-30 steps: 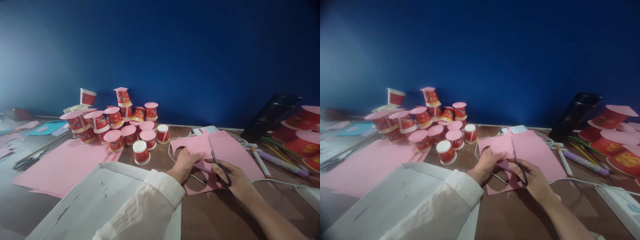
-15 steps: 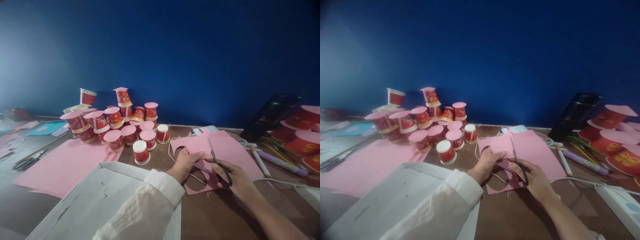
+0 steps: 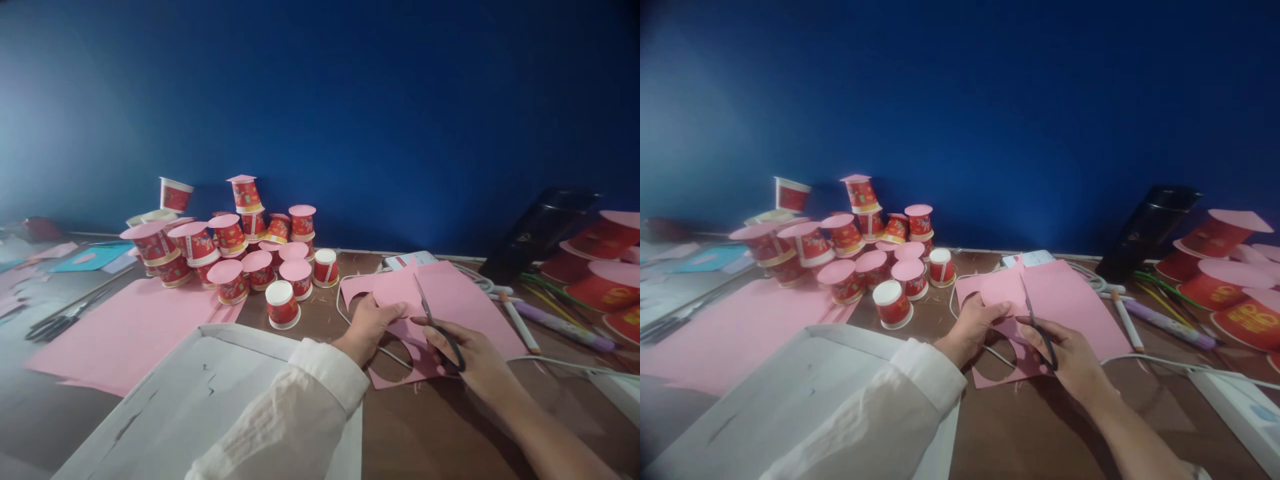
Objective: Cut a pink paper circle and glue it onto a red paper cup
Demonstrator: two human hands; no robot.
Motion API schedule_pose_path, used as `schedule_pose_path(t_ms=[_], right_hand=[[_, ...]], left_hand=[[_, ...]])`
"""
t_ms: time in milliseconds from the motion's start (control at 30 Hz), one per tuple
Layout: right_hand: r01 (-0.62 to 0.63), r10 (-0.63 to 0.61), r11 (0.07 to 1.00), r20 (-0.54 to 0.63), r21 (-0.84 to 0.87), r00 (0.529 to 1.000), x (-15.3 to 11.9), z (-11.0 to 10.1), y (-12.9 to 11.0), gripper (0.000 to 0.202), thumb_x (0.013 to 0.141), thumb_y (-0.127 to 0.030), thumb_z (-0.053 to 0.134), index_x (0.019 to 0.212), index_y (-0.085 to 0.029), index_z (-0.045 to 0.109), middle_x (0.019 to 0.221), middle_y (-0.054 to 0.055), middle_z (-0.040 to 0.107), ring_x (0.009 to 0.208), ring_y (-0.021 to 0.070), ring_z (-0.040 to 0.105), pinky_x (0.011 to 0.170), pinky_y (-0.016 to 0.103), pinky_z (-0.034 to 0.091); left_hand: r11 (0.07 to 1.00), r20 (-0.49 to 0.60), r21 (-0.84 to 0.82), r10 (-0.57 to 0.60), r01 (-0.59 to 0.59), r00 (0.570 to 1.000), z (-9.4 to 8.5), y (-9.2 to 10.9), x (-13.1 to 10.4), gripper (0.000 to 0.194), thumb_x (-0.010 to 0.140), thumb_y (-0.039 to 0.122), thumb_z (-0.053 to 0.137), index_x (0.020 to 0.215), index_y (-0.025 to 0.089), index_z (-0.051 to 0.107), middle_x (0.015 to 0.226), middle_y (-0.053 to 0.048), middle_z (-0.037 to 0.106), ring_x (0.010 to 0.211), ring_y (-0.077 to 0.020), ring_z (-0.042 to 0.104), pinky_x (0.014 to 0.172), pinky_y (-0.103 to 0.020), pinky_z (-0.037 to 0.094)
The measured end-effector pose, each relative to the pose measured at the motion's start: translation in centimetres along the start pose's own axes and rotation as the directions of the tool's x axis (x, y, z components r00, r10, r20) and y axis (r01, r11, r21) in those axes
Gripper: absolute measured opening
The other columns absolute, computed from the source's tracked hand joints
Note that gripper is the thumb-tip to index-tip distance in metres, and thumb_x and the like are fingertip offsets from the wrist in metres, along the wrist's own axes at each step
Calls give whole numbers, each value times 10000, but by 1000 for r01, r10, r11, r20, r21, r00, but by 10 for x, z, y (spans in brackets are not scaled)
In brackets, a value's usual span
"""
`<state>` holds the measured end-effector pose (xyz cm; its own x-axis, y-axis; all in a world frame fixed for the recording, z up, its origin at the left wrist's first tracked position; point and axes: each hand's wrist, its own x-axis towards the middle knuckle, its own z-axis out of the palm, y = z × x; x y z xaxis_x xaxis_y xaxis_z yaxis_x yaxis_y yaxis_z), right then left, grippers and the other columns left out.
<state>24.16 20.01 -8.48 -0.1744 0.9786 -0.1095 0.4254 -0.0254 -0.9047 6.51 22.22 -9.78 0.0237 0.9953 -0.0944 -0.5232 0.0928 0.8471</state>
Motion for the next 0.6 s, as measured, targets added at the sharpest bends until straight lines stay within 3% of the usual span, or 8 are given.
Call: schedule_pose_path(t_ms=[300,600], right_hand=[[-50,50,999,-15,19,999,-1,0,-3,753,704,-710,646,1188,-138,712,602,7,544,560,140,490,472,255,486],[-9,9,1000,-8,16,1000,1,-2,3,729,726,-680,655,1199,-127,706,594,2,540,520,129,485,465,260,484]], left_hand=[[999,-30,0,-46,46,998,1,1,0,461,565,334,860,937,127,684,717,-30,654,647,-132,569,676,-296,486],[1000,-27,-3,-27,27,999,0,2,2,448,554,334,853,909,124,681,732,-22,642,618,-107,524,654,-279,453]])
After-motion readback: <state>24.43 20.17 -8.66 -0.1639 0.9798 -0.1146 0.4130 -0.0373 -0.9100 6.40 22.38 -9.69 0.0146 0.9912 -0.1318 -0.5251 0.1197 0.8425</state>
